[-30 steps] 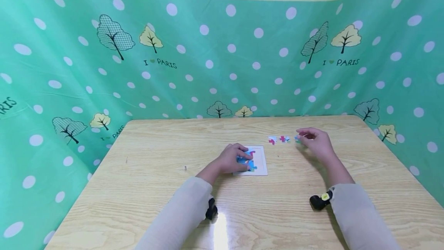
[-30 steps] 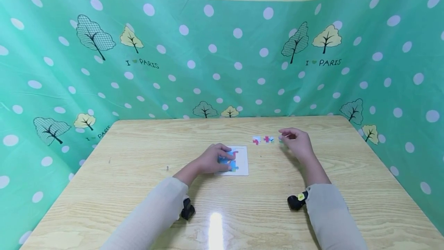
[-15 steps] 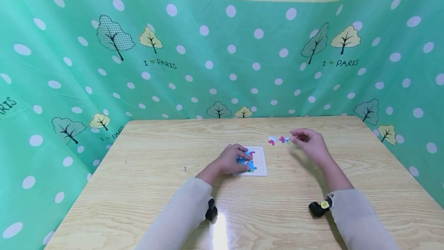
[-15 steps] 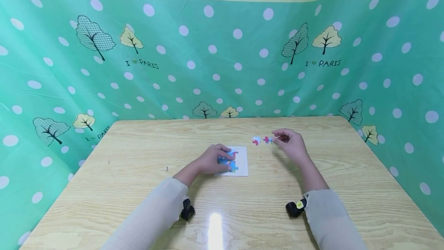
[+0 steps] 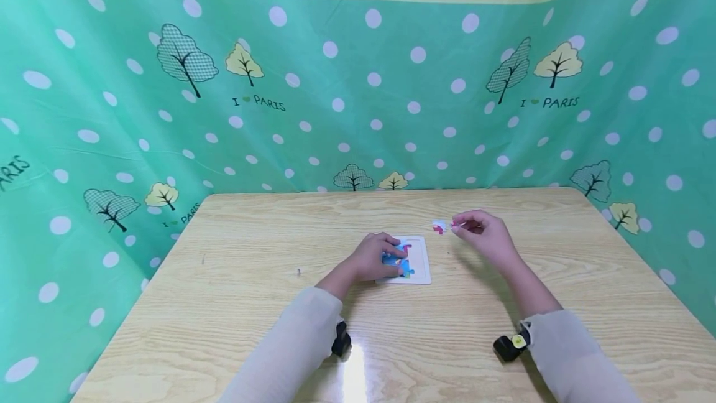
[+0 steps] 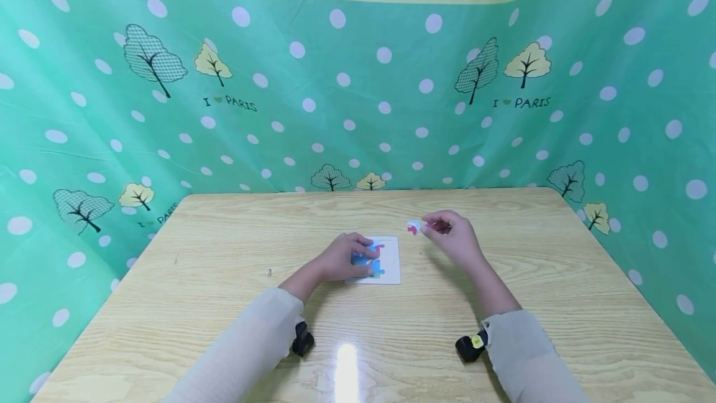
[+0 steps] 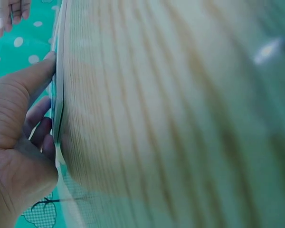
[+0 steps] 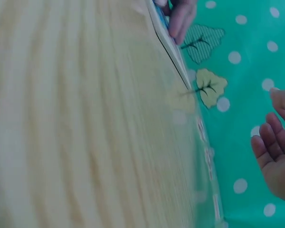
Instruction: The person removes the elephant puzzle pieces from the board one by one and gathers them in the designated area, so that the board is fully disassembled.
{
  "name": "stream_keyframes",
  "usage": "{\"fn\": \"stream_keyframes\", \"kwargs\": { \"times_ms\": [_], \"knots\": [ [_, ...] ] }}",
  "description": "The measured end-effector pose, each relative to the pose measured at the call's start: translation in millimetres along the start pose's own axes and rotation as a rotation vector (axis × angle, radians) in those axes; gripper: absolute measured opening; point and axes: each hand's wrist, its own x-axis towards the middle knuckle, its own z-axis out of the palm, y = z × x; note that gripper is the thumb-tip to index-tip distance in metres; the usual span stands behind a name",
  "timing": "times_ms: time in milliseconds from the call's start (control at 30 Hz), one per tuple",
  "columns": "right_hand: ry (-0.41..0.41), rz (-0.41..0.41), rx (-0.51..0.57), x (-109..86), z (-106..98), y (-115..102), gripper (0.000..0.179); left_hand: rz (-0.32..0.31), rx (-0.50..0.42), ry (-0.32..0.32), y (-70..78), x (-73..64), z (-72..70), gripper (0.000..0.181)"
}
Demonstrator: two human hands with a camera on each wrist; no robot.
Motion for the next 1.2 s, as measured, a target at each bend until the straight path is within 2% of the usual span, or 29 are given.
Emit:
{"fn": "stream_keyframes", "kwargs": {
  "times_ms": [300, 633, 867, 1067, 1200],
  "knots": [
    [-0.050, 0.000, -0.015, -1.7, 15, -12, 0.026, 0.007, -0.004, 0.010, 0.4, 0.7, 1.1, 0.029],
    [-0.104, -0.032, -0.022, 8.2, 25, -24, 0.025, -0.011, 0.022, 0.005, 1.5, 0.7, 0.5, 0.029],
    [-0.157, -0.053, -0.020, 13.1, 39, -27, 0.026, 0.020, 0.046, 0.034, 2.8, 2.8, 2.0, 0.028],
    [-0.197, -0.034, -0.049, 15.1, 56, -25, 0.024, -0.040, 0.074, 0.055, 2.7, 1.2, 1.6, 0.032],
    [-0.228, -0.017, -0.072, 15.1, 65, -26, 0.021, -0.057, 0.096, 0.072, 1.6, -1.2, -0.1, 0.034]
  ]
}}
